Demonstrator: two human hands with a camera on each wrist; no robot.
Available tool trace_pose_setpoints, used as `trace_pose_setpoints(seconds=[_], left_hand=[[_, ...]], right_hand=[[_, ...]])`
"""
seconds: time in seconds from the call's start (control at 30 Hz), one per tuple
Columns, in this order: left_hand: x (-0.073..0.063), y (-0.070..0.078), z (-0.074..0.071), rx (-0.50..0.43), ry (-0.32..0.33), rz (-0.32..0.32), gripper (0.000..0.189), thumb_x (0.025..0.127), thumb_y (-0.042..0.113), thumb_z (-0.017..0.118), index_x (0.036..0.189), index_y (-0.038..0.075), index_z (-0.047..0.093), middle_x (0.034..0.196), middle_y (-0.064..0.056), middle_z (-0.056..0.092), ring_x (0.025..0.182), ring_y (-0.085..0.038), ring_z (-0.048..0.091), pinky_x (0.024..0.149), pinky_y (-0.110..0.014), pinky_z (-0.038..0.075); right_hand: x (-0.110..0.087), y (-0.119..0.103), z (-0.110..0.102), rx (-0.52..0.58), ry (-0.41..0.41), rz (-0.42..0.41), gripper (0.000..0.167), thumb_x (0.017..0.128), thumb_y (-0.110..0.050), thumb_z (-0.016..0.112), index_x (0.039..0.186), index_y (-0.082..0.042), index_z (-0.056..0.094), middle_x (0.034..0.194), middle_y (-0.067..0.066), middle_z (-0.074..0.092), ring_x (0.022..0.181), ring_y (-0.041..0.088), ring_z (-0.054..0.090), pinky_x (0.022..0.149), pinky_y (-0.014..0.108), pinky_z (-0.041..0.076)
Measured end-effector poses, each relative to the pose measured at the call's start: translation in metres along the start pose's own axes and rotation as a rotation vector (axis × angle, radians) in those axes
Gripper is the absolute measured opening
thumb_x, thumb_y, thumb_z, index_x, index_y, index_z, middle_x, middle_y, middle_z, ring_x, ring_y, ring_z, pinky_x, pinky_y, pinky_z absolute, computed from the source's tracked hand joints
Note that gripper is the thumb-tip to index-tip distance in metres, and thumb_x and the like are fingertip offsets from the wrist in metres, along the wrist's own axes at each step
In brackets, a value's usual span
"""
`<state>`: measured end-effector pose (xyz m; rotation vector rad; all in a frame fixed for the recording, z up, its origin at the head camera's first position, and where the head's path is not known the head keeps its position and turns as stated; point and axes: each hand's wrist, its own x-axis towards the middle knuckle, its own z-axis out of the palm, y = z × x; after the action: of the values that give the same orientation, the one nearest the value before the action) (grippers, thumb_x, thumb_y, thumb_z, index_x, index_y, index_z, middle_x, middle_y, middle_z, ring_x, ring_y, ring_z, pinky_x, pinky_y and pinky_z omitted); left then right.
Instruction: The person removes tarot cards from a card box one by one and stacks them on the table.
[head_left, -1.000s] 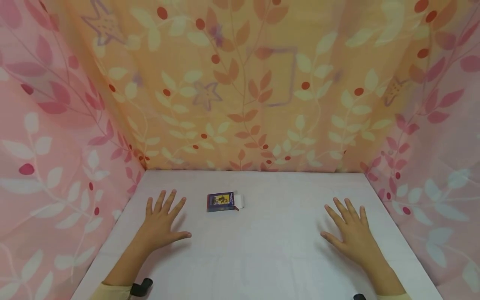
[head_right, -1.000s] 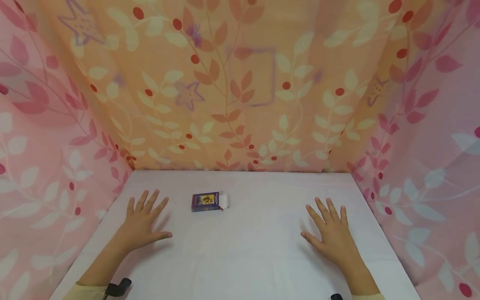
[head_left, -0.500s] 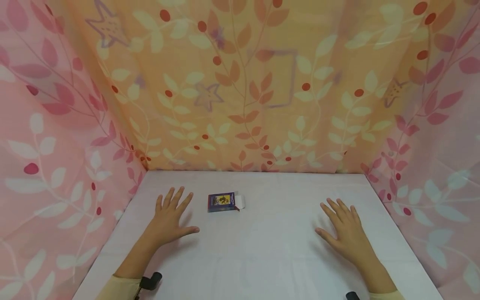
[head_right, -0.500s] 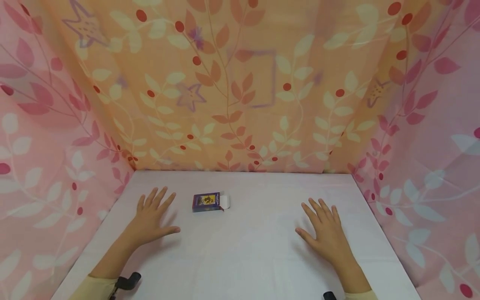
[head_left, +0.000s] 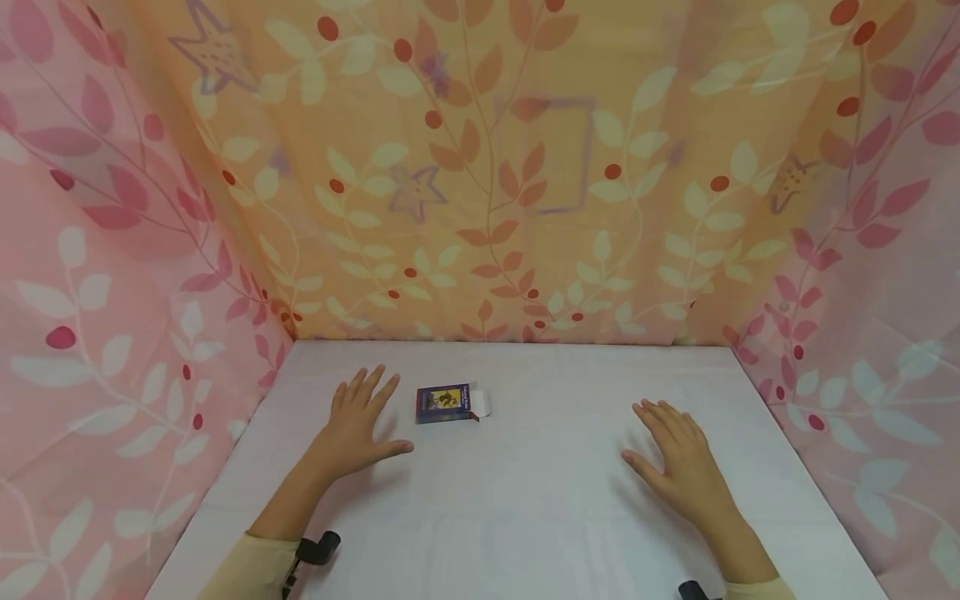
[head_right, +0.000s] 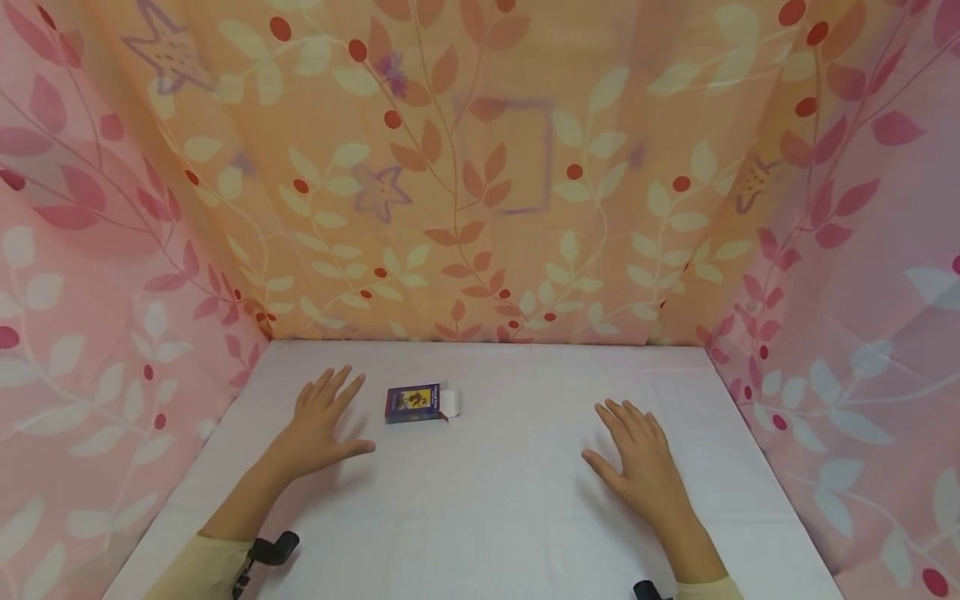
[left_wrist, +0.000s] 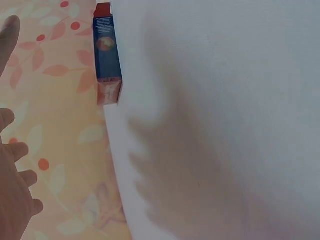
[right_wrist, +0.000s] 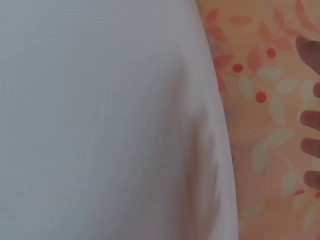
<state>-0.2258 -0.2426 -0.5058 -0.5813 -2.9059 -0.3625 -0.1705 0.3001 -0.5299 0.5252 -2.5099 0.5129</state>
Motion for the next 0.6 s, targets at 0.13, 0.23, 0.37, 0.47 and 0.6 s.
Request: trace_pose_setpoints(seconds=[0.13,0.23,0.37,0.47,0.6], left_hand=[[0.004,0.001,0.001,-0.023,0.003,0.012,0.115,0.076,0.076,0.073,0.164,0.025,0.021,0.171,-0.013,0.014,0.156,-0.043,0.007,0.12,-0.071,0.002],[0.008,0.002,0.001,-0.041,0.007,0.024,0.115,0.076,0.076,0.073,0.164,0.023,0.022,0.171,-0.013,0.015,0.156,-0.044,0.009,0.121,-0.07,0.003],[0.013,0.003,0.003,-0.073,0.003,0.031,0.115,0.075,0.075,0.074,0.164,0.022,0.023,0.171,-0.013,0.016,0.156,-0.043,0.009,0.121,-0.069,0.004],[0.019,0.003,0.005,-0.094,-0.002,0.032,0.115,0.075,0.072,0.077,0.164,0.022,0.023,0.171,-0.012,0.017,0.156,-0.042,0.01,0.121,-0.069,0.003],[0.026,0.003,0.009,-0.116,0.002,0.045,0.115,0.075,0.072,0.077,0.164,0.02,0.024,0.17,-0.012,0.02,0.156,-0.041,0.012,0.121,-0.069,0.007]], right_hand=[[0.003,-0.003,0.001,0.021,0.014,-0.001,0.078,0.081,-0.036,0.084,0.148,-0.012,0.053,0.147,0.012,0.056,0.138,0.04,0.046,0.119,0.062,0.027],[0.005,-0.005,0.002,0.043,0.018,0.001,0.077,0.081,-0.034,0.085,0.147,-0.011,0.054,0.146,0.012,0.057,0.136,0.039,0.048,0.111,0.064,0.034],[0.008,-0.01,0.004,0.079,0.023,0.013,0.074,0.081,-0.032,0.085,0.145,-0.009,0.055,0.144,0.012,0.059,0.134,0.037,0.05,0.107,0.065,0.037],[0.01,-0.015,0.006,0.103,0.033,0.022,0.072,0.081,-0.029,0.086,0.143,-0.008,0.057,0.141,0.013,0.06,0.132,0.037,0.051,0.105,0.065,0.038],[0.013,-0.021,0.007,0.134,0.04,0.031,0.069,0.081,-0.026,0.086,0.142,-0.007,0.058,0.139,0.013,0.061,0.13,0.035,0.053,0.105,0.063,0.039]])
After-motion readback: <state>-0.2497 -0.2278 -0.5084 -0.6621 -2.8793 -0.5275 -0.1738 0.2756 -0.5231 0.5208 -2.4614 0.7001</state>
